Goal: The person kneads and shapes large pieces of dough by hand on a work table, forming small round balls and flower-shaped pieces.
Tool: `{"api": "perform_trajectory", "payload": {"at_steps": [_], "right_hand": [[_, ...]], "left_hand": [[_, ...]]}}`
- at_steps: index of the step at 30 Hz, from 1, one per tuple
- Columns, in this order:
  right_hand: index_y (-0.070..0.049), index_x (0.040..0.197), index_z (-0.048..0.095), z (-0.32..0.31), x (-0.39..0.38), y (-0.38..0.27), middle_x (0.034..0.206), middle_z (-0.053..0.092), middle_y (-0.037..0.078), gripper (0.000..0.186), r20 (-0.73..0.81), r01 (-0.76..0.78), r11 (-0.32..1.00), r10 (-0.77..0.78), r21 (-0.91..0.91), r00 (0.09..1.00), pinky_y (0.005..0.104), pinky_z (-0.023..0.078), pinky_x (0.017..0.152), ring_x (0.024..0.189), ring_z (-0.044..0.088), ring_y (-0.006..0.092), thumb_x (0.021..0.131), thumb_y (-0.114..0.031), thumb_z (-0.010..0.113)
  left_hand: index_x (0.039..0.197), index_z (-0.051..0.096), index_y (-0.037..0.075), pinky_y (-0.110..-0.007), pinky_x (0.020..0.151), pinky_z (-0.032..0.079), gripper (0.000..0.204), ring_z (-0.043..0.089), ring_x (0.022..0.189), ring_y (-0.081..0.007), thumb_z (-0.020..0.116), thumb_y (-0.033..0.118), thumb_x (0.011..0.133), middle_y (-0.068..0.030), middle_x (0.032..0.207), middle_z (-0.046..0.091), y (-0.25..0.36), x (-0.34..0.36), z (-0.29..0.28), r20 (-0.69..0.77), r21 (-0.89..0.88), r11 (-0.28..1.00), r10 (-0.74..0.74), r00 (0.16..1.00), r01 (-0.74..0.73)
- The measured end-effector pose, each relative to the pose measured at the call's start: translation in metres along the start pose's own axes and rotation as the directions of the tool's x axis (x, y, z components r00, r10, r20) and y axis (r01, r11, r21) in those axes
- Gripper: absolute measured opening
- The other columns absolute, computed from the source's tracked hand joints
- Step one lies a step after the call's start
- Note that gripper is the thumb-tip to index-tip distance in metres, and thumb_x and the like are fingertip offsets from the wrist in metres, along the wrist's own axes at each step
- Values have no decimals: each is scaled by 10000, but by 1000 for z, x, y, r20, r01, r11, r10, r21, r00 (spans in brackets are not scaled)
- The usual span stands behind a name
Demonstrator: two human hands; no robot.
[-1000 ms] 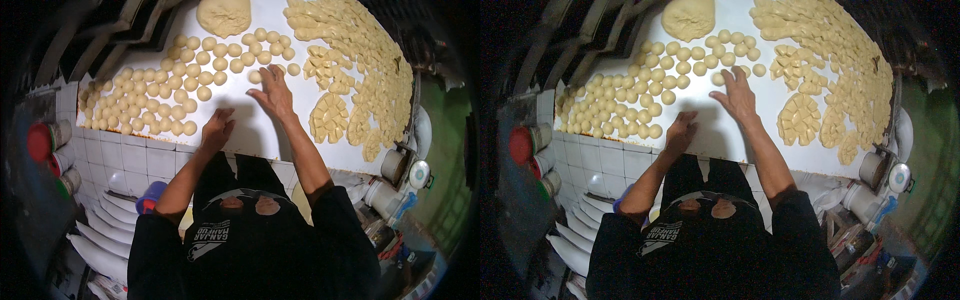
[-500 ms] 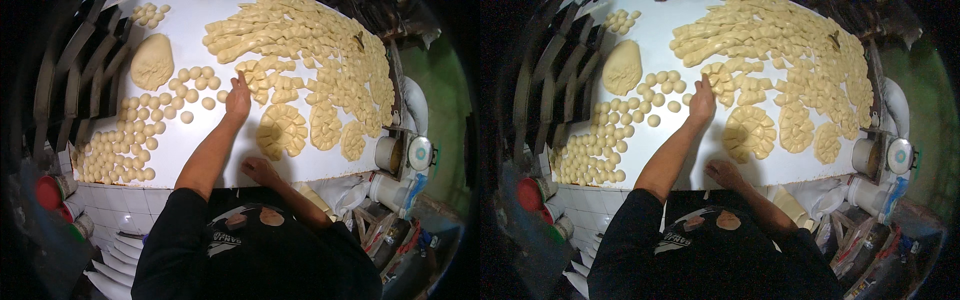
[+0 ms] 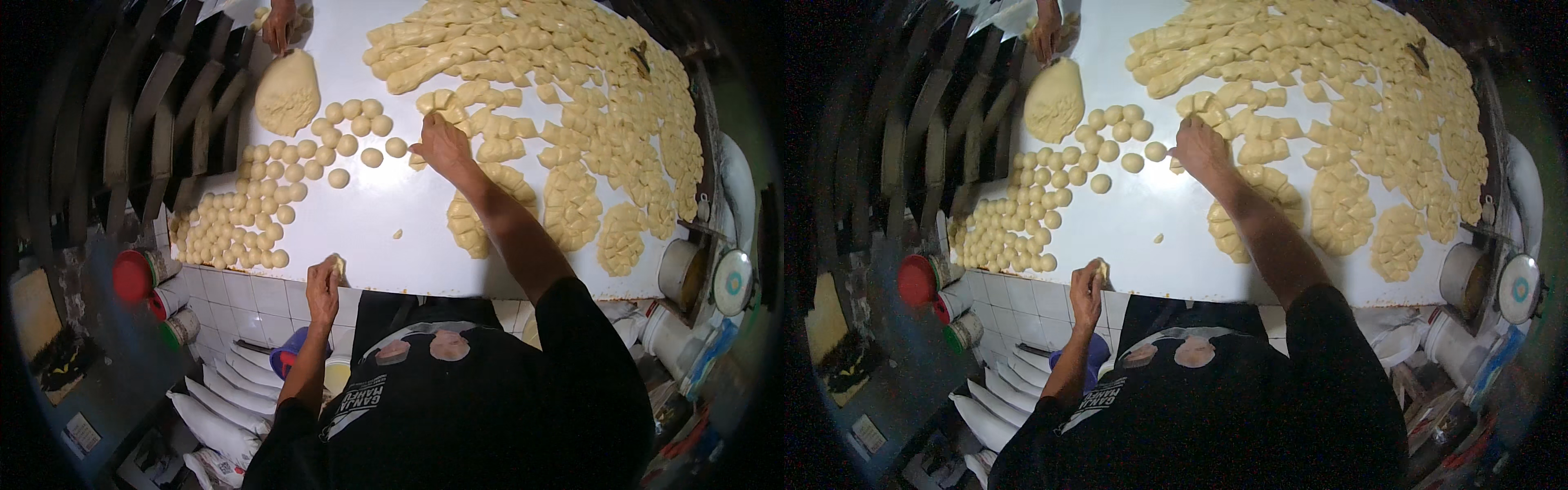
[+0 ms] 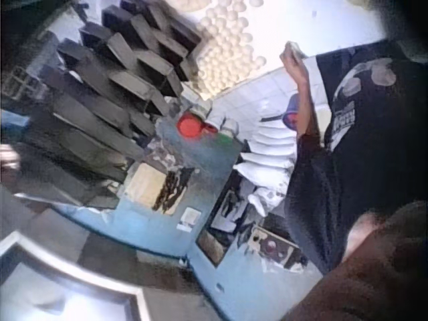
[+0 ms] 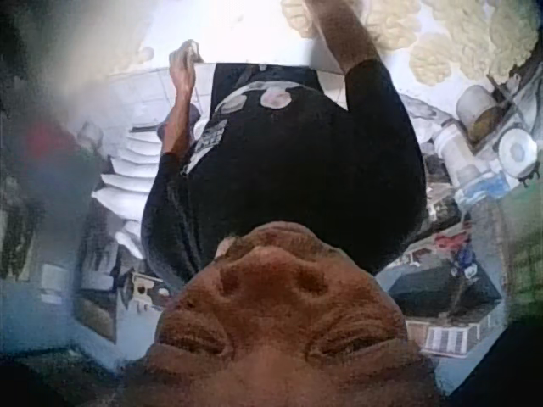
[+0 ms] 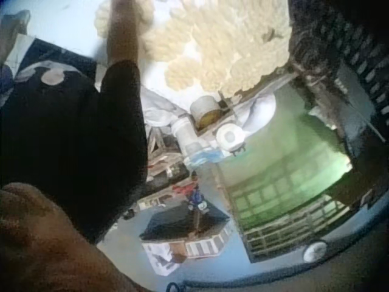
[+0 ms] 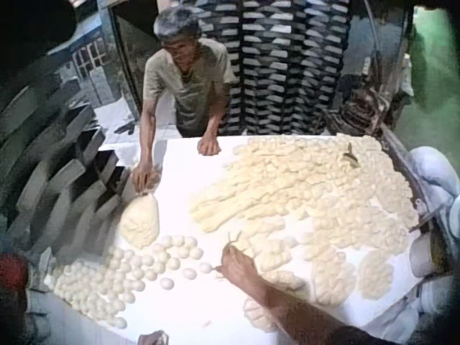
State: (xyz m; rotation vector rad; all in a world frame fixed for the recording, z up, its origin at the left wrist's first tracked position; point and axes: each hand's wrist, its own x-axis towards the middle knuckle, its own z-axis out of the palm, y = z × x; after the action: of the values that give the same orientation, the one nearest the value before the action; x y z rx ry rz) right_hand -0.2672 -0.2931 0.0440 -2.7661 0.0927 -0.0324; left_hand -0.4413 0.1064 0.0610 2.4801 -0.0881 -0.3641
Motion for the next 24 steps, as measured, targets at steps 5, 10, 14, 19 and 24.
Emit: {"api": "perform_trajectory", "payload": {"at_steps": [5, 10, 14, 19, 24], "right_hand": [[-78, 938, 578, 49, -46, -45, 788, 608, 68, 57, -178, 199, 936, -257, -291, 950, 395, 550, 676, 777, 674, 240, 928, -119, 616], [-64, 1095, 625, 40, -101, -78, 983, 630, 97, 221, 51, 93, 993, -89, -78, 995, 429, 568, 731, 929, 676, 271, 912, -167, 697], [-68, 1291, 670, 23, -75, -41, 1337, 626, 231, 341, -120, -64, 987, 46, -150, 992, 512, 575, 935, 1159, 646, 419, 953, -107, 638], [-28, 1190, 683, 74, -102, -187, 1239, 706, 196, 246, 477, 54, 998, -53, 12, 877, 442, 561, 926, 1098, 705, 346, 1007, -169, 597], [-53, 1074, 684, 96, -195, -185, 1097, 670, 159, 294, 212, 116, 974, -157, 195, 965, 509, 503, 833, 989, 657, 356, 948, -318, 706]], "left_hand": [[1283, 655, 39, -440, 939, 554, 278, 652, 1094, -376, 619, 53, 1008, -190, 1163, 640, -39, 9, -17, -65, 45, 982, 188, 980, -185], [1173, 591, 35, -569, 1062, 388, 377, 516, 1269, -441, 774, 234, 910, -222, 1313, 584, -70, 34, -24, -2, 174, 896, 415, 910, -408], [1190, 604, 46, -534, 1007, 422, 420, 546, 1207, -407, 810, 221, 868, -183, 1334, 591, -47, 86, 4, -83, 158, 865, 493, 866, -477], [1194, 645, 64, -491, 947, 460, 418, 585, 1134, -366, 824, 191, 838, -134, 1241, 630, -53, 74, 11, 67, -7, 861, 507, 859, -508], [1117, 656, 76, -488, 882, 456, 335, 588, 1053, -362, 803, 198, 841, -145, 1125, 623, -92, 83, -24, 207, 53, 774, 610, 765, -631]]}}
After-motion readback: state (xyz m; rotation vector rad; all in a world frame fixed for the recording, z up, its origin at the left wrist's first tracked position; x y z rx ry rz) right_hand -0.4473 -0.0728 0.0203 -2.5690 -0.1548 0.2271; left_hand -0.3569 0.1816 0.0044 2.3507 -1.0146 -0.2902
